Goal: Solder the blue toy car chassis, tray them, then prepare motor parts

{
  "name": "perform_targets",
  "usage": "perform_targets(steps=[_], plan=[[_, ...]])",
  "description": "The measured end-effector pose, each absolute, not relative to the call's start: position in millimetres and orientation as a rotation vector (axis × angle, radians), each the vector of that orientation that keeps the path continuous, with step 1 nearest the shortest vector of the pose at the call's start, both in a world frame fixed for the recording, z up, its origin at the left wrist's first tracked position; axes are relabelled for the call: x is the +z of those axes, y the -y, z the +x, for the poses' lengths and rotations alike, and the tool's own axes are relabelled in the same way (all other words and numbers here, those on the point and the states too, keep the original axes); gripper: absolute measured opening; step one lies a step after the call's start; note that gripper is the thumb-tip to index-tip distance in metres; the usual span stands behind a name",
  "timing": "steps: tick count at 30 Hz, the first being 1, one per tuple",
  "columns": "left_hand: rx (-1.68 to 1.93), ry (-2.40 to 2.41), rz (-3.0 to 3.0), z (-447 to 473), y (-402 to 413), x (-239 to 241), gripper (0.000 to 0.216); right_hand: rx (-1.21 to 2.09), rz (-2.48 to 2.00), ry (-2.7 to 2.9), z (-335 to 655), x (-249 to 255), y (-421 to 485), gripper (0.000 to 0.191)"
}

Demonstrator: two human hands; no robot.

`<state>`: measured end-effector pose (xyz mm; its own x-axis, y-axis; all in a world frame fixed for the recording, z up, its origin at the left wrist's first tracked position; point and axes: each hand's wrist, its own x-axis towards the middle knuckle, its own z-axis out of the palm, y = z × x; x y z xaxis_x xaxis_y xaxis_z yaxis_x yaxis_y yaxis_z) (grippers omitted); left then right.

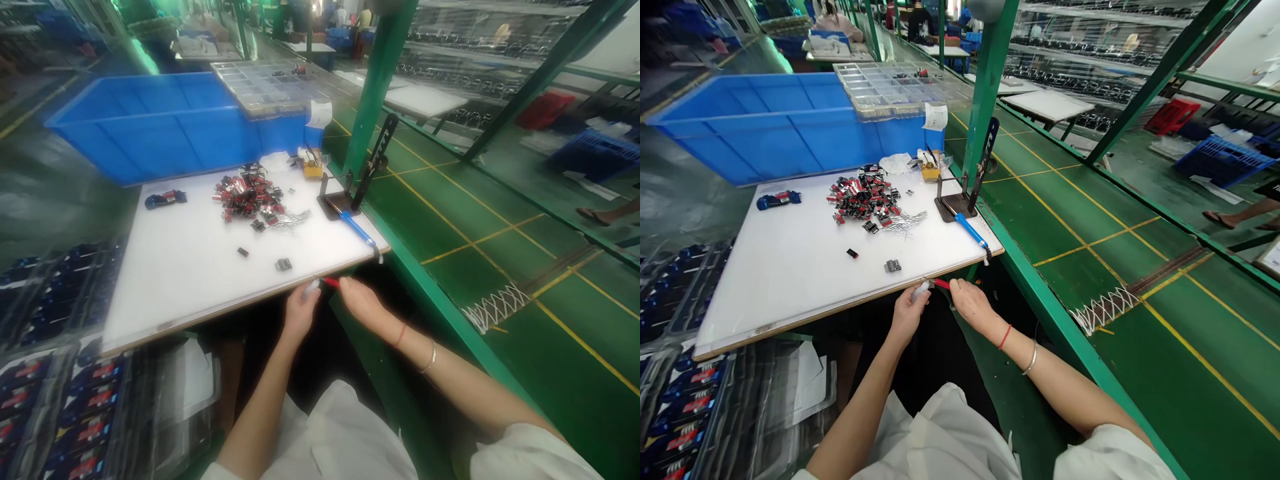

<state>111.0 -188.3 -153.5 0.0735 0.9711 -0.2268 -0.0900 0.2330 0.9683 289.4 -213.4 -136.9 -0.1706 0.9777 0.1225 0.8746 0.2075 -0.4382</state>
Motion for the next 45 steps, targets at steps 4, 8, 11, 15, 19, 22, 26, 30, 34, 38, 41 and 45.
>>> perform_targets(steps=[4, 8, 11, 15, 19, 22, 26, 30, 34, 38, 41, 45], plan=[[1.036, -1.097, 0.996, 108.5, 188.6, -156.3, 0.036, 0.625, -1.688, 2.004, 290.1, -127.5, 223.9, 0.011], [0.992, -0.934, 0.978, 109.7, 194.4, -163.1, 0.038, 0.829, -1.705, 1.840, 293.9, -117.3, 247.8, 0.020], [0.958, -0.834, 0.955, 113.7, 200.4, -168.2, 0.040, 1.147, -1.636, 1.603, 294.1, -112.8, 264.8, 0.032], [0.938, -0.754, 0.938, 118.9, 205.6, -168.7, 0.040, 1.518, -1.407, 1.233, 291.8, -110.1, 277.3, 0.048], [0.942, -0.733, 0.934, 121.6, 208.2, -163.4, 0.038, 1.555, -1.378, 1.166, 291.3, -106.8, 278.6, 0.049], [0.945, -0.729, 0.916, 122.4, 209.3, -159.2, 0.040, 1.511, -1.411, 1.191, 291.5, -104.5, 275.7, 0.048], [0.943, -0.720, 0.870, 123.3, 209.4, -156.3, 0.044, 1.430, -1.476, 1.242, 292.7, -101.0, 271.8, 0.044], [0.938, -0.720, 0.835, 123.9, 209.5, -155.8, 0.045, 1.312, -1.602, 1.300, 296.8, -95.4, 270.0, 0.038], [0.920, -0.746, 0.825, 123.4, 210.6, -154.7, 0.044, 1.035, -1.746, 1.475, 302.5, -93.4, 267.2, 0.033], [0.911, -0.760, 0.809, 122.0, 212.4, -155.5, 0.043, 0.587, -1.722, 1.694, 305.9, -95.8, 258.8, 0.030], [0.904, -0.771, 0.819, 120.6, 214.6, -157.8, 0.041, 0.392, -1.688, 1.761, 305.9, -94.2, 248.6, 0.030], [0.900, -0.767, 0.846, 119.2, 218.6, -156.6, 0.040, 0.158, -1.658, 1.834, 303.0, -86.7, 230.1, 0.030]])
